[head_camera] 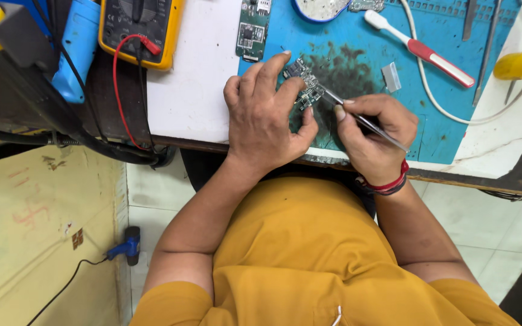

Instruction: The person cleans a circuit board with a brush, applies liquid from a yellow bottle onto the board, then uses a hot air rework tool while holding the board with tweezers, and finally solders components on the board with a soldering iron at a repair workbench.

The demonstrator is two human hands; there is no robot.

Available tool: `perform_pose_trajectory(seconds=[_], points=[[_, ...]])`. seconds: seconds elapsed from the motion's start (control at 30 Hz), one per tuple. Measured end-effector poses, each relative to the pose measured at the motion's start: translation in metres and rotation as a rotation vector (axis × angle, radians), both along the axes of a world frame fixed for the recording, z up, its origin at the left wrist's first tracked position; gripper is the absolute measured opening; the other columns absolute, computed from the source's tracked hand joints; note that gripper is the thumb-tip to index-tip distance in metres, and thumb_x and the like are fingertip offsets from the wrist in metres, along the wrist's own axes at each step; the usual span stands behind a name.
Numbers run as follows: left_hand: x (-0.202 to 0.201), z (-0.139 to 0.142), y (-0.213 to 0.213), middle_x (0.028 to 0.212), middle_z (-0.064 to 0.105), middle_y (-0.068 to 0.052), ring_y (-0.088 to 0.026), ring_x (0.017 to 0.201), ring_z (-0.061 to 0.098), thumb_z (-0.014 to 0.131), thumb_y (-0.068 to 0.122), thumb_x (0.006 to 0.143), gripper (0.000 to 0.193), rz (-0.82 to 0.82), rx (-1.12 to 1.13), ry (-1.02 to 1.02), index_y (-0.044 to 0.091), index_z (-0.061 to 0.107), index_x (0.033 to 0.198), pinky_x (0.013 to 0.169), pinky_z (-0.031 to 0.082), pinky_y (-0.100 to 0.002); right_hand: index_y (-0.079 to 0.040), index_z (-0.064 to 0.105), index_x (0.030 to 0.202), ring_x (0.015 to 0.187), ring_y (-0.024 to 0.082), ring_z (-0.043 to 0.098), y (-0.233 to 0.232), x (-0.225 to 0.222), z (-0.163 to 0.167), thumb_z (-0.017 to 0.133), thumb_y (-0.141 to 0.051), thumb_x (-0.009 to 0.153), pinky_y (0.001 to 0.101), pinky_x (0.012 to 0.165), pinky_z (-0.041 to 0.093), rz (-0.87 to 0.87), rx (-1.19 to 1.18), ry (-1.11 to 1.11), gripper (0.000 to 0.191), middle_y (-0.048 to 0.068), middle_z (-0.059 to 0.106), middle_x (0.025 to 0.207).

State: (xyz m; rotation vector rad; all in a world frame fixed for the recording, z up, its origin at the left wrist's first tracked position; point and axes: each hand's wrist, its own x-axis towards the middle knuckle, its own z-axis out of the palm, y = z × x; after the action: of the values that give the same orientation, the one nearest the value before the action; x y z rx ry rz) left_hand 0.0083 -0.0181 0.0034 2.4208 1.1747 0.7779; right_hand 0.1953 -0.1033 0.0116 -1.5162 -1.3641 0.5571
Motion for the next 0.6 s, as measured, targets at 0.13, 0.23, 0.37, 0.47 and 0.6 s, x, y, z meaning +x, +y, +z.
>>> perform_pose_trajectory(seconds=[0.13,0.23,0.37,0.47,0.6], points=[[0.0004,0.0001,-0.0012,0.146,0.05,-0.013,-0.03,0.134,0.044,0.077,0.032,0.084,0.035,0.004,-0.021,-0.004,0.011,0.071,0.112,0.113,0.028,-0.047,0.003,0.07,0.104,0.082,0.016,0.071,-0.0008,0.0006,-0.0022,0.078,0.01,0.096,0.0246,0.073,0.055,0.003,0.006,-0.011,0.014,0.013,0.072,0.096],[-0.0001,0.0,-0.0021,0.146,0.05,-0.012,-0.029,0.135,0.043,0.077,0.032,0.085,0.036,0.003,-0.034,-0.004,0.011,0.071,0.113,0.113,0.028,-0.047,0.003,0.07,0.105,0.082,0.016,0.07,-0.0017,0.0005,-0.0032,0.078,0.01,0.096,0.0244,0.073,0.054,-0.003,0.001,0.004,0.014,0.013,0.072,0.096],[0.0002,-0.0006,-0.0016,0.145,0.049,-0.012,-0.029,0.135,0.043,0.077,0.032,0.084,0.036,0.001,-0.016,-0.009,0.01,0.071,0.113,0.112,0.028,-0.047,0.003,0.069,0.103,0.082,0.015,0.07,-0.0016,0.0006,-0.0028,0.077,0.01,0.096,0.0242,0.073,0.055,0.02,0.014,0.003,0.013,0.013,0.073,0.101],[-0.0002,-0.0006,-0.0022,0.146,0.05,-0.012,-0.029,0.134,0.044,0.077,0.032,0.084,0.036,0.007,-0.015,-0.005,0.011,0.071,0.112,0.112,0.029,-0.047,0.003,0.069,0.103,0.082,0.015,0.07,-0.0009,0.0003,-0.0022,0.077,0.009,0.096,0.0241,0.073,0.055,0.017,0.001,0.011,0.013,0.012,0.073,0.099],[0.0001,-0.0017,-0.0014,0.145,0.05,-0.012,-0.029,0.134,0.044,0.077,0.032,0.084,0.036,0.004,-0.018,-0.008,0.01,0.071,0.112,0.112,0.029,-0.046,0.003,0.069,0.103,0.083,0.014,0.071,-0.0005,0.0,-0.0021,0.077,0.009,0.096,0.0238,0.074,0.055,0.021,0.015,0.009,0.012,0.012,0.072,0.095]])
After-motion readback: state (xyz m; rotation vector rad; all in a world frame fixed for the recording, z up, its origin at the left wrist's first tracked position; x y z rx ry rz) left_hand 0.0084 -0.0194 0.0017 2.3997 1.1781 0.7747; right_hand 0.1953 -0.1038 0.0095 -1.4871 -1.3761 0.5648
